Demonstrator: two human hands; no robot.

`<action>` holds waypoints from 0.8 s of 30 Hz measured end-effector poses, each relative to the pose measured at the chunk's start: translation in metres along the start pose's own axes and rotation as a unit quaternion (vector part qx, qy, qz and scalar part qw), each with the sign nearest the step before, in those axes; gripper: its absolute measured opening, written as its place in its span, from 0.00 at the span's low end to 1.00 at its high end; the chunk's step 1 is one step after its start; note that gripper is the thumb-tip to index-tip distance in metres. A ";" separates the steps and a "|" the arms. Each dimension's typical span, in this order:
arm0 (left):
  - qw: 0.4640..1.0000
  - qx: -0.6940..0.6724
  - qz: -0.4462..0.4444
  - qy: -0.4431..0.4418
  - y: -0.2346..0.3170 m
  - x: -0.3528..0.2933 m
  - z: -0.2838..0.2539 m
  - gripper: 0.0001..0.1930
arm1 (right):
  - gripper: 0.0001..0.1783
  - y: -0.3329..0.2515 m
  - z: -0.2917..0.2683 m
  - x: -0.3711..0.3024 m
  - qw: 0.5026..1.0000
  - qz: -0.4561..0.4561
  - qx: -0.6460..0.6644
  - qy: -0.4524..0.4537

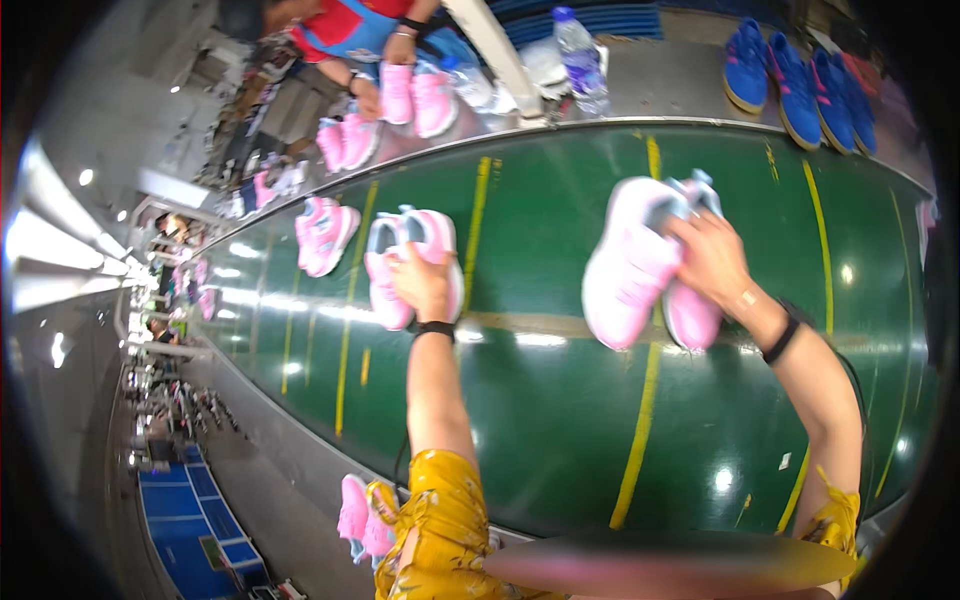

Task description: Clean and inspect pink sneakers on a factory assembly line.

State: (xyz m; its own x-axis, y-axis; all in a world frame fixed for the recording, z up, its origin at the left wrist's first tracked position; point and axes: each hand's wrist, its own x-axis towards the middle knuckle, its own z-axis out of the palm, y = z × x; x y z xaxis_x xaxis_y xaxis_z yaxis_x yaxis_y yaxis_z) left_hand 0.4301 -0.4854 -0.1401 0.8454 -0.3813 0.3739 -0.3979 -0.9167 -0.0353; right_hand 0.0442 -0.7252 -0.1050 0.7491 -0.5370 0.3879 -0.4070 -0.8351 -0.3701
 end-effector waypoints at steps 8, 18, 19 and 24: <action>0.988 -0.066 -0.021 -0.138 0.035 -0.105 -0.098 0.39 | 0.21 0.010 -0.186 -0.203 0.931 0.350 0.091 -0.056; 0.905 -0.252 0.127 -0.319 0.124 -0.215 -0.289 0.50 | 0.22 -0.042 -0.320 -0.381 0.903 0.400 0.157 0.004; 0.896 -0.273 0.148 -0.317 0.128 -0.232 -0.309 0.49 | 0.22 -0.049 -0.328 -0.391 0.905 0.397 0.156 0.000; 0.853 -0.357 0.198 -0.324 0.119 -0.312 -0.393 0.47 | 0.19 -0.064 -0.351 -0.447 0.918 0.374 0.130 0.003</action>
State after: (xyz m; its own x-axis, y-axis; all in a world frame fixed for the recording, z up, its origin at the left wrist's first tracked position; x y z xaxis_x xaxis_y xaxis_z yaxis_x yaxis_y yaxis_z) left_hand -0.0210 -0.4283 0.1029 0.5220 -0.8420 -0.1364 -0.6178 -0.4834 0.6202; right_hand -0.4480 -0.4738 0.0417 0.3072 -0.9501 -0.0534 -0.6675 -0.1751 -0.7238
